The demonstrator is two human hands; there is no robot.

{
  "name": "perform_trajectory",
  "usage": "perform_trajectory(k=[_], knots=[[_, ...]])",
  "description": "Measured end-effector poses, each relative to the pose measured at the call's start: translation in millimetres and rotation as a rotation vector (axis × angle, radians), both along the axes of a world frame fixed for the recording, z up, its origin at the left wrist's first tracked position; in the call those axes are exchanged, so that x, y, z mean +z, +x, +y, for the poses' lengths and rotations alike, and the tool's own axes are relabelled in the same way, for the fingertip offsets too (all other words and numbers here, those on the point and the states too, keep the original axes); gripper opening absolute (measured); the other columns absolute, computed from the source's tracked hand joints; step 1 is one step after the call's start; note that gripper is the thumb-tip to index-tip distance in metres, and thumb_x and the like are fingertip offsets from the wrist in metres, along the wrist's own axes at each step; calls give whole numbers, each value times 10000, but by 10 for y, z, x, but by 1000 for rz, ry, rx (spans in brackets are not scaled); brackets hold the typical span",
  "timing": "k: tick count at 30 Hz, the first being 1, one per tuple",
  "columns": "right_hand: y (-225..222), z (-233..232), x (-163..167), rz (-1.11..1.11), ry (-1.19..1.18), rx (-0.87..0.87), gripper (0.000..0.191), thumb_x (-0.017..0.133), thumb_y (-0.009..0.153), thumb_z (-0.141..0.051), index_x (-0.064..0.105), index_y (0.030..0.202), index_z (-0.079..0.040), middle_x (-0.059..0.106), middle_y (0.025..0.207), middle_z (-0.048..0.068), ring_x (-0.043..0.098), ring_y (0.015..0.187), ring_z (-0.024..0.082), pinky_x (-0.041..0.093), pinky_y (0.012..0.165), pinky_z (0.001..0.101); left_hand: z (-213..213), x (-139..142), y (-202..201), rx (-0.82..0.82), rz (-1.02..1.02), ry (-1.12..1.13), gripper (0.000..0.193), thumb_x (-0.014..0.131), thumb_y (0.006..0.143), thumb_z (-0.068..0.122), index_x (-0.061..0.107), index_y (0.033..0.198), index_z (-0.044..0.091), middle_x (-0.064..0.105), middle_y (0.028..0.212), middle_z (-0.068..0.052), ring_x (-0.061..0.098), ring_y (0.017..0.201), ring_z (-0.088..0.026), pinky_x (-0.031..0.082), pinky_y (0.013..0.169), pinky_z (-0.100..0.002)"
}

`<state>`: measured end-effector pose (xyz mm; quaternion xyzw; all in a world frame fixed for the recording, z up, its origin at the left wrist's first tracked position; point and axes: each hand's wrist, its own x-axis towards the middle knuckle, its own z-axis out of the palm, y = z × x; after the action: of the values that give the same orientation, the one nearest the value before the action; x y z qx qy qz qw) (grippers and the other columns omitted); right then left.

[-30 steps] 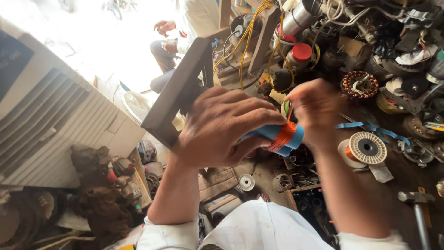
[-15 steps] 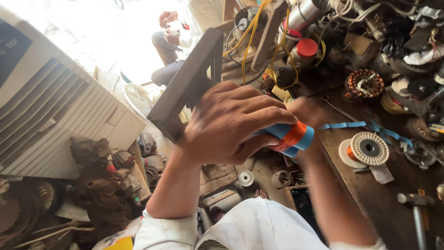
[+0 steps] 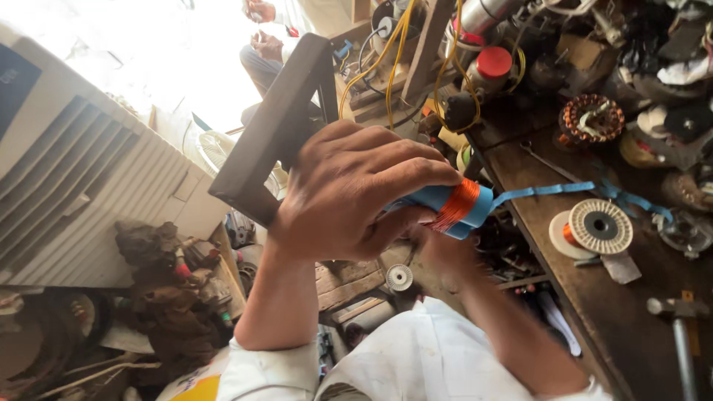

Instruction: The person holds a blue cylindrical armature wrapped with orange copper wire and winds and tightens the wire around it by hand, pressing and adjusting the coils. At the end the person sets the armature on a rack and picks up a cardboard box.

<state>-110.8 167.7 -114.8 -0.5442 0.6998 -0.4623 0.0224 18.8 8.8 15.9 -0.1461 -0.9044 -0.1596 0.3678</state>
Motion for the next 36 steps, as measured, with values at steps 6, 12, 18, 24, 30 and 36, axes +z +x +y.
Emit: perform_trajectory(k=[6, 12, 18, 24, 30, 36], knots=[[-184, 712, 255, 61, -326, 181, 173, 606, 1003, -128, 621, 842, -68, 627, 726, 36, 635, 645, 149, 560, 667, 330, 26, -150, 27, 25, -60, -5, 344, 782, 950, 351, 672, 1242, 206, 733, 1195, 45, 704, 1039, -182, 459, 853, -352], [-173, -58, 167, -93, -97, -2, 279, 698, 846, -122, 594, 1047, 41, 651, 908, 102, 647, 831, 198, 520, 681, 349, 48, -141, 54, 46, -35, -2, 375, 792, 933, 362, 665, 1247, 202, 730, 1174, 44, 703, 1017, -190, 445, 837, -376], [221, 795, 792, 35, -154, 378, 109, 719, 924, -169, 638, 890, -104, 608, 667, -32, 609, 590, 106, 516, 587, 277, 33, -218, 60, 68, -4, -6, 371, 806, 902, 332, 665, 1210, 180, 733, 1148, 26, 720, 1009, -205, 443, 818, -368], [-404, 43, -55, -146, -261, -38, 175, 630, 975, -178, 593, 1021, -14, 635, 887, 93, 543, 719, 196, 449, 642, 352, 34, -300, 93, 36, 14, 3, 374, 798, 907, 314, 654, 1221, 168, 728, 1161, 4, 715, 1029, -215, 444, 822, -367], [175, 590, -193, 7, -167, 399, 110, 694, 893, -82, 591, 856, -79, 510, 685, 28, 500, 579, 198, 396, 556, 339, -10, -311, 75, 47, 14, 39, 366, 815, 945, 349, 665, 1243, 198, 730, 1188, 38, 716, 1046, -184, 438, 816, -350], [-627, 312, -111, -380, -349, 49, 115, 637, 1058, -168, 628, 1002, -68, 614, 855, 56, 541, 621, 117, 467, 600, 284, 46, -254, 103, 50, 2, 11, 392, 825, 893, 319, 666, 1230, 198, 728, 1179, 30, 716, 1046, -193, 450, 854, -365]])
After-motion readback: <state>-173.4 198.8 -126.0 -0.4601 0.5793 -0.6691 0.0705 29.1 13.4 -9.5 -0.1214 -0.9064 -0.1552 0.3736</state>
